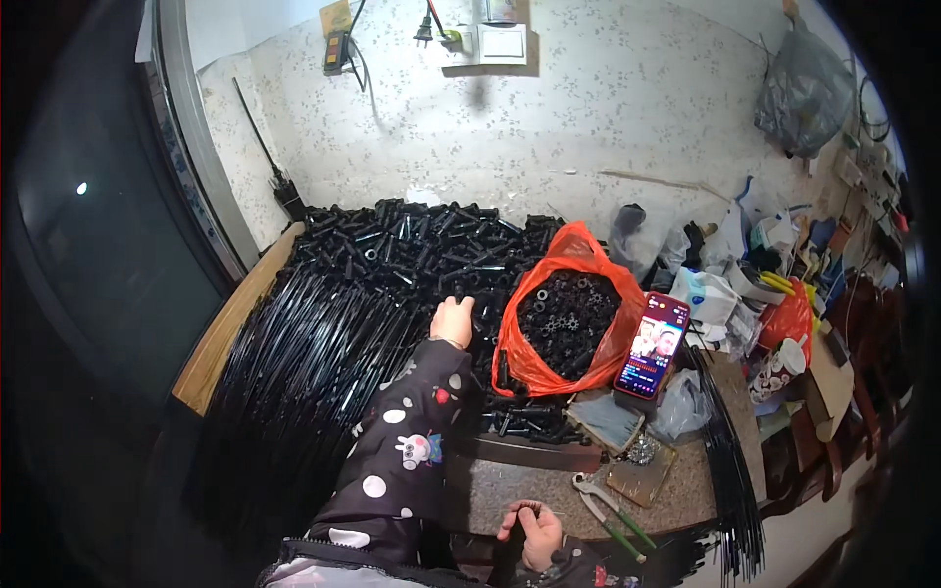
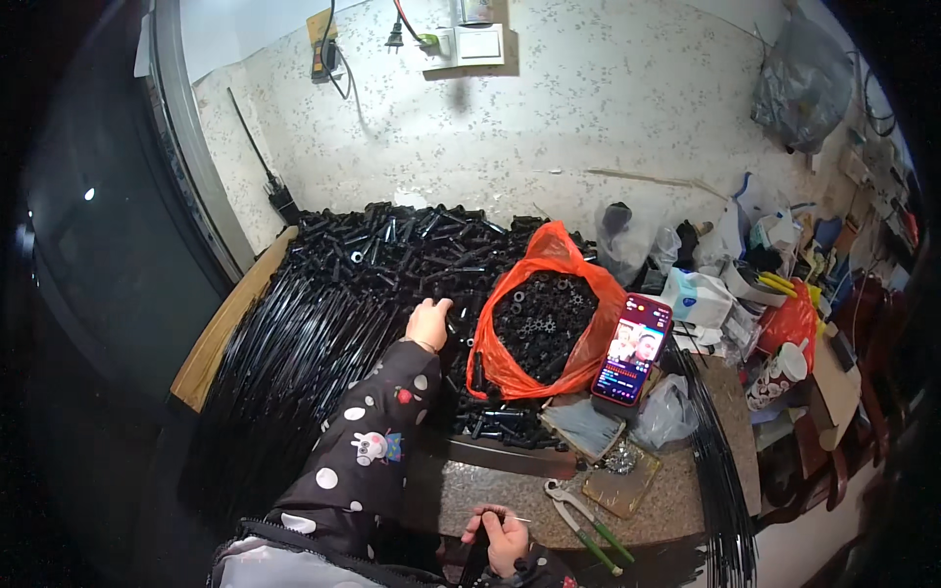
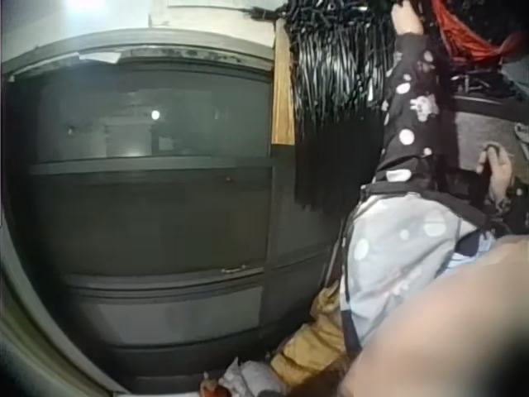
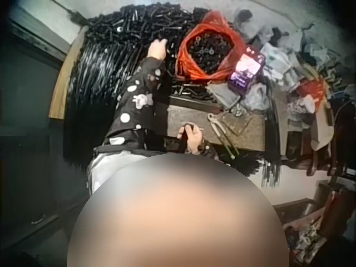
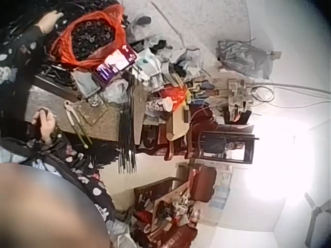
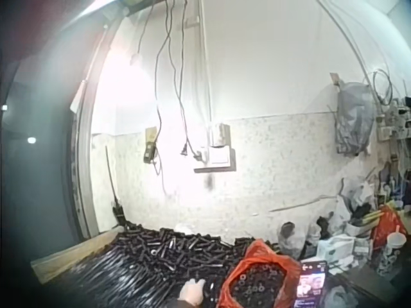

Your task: The person is assembling bunches of black cables, inserting them into connectors and using a tool to secure them.

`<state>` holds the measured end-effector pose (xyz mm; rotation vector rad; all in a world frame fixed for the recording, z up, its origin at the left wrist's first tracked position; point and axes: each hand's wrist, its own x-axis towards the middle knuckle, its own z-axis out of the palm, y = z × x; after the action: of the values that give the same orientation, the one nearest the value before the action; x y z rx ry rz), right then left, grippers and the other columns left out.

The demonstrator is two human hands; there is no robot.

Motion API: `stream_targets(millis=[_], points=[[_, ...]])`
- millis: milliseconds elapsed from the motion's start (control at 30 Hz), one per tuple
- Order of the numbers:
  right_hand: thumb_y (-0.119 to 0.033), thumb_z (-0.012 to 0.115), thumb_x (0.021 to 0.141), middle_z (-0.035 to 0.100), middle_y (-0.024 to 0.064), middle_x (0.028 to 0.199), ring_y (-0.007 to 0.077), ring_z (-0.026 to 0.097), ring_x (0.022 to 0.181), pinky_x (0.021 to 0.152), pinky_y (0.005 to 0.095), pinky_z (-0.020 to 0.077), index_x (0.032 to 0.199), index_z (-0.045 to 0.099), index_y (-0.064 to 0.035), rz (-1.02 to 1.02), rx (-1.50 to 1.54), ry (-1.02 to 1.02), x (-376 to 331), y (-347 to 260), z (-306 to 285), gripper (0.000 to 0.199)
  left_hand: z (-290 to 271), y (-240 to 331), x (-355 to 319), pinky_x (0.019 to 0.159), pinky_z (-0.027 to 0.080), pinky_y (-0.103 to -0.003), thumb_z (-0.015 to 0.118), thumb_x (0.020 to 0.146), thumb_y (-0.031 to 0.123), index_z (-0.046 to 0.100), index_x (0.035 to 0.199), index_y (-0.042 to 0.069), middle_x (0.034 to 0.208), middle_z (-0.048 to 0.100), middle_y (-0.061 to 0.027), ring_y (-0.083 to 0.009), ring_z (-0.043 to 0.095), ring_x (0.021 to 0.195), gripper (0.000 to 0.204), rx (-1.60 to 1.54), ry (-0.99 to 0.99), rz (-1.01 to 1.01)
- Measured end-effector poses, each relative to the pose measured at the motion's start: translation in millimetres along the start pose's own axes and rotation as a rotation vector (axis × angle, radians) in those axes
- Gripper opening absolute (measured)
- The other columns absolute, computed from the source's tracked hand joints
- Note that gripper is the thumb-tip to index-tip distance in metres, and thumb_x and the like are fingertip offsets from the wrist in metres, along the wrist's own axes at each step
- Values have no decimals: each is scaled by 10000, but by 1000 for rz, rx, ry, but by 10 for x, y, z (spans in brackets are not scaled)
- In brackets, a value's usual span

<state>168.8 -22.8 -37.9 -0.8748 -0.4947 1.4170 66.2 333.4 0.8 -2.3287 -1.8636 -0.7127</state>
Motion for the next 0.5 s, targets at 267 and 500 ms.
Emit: stream_targets(millis=[267,500], points=[[-139,428,908,555,83,763,178,573,649,615,274,469,995,449,37,55,-27,13,-84,-128,67,197,-251,245,-73,685,487,-388,524,748,137,615,889,117,801,595,-126,-307,591,775,170,-9,-212,484],[-121,399,915,552,73,748,140,571,647,594,235,465,970,466,28,1,-212,-64,-345,-252,402,172,-1088,-52,-240,571,462,-340,582,768,232,617,785,13,675,609,-134,-273,594,626,222,-460,-28,-6]])
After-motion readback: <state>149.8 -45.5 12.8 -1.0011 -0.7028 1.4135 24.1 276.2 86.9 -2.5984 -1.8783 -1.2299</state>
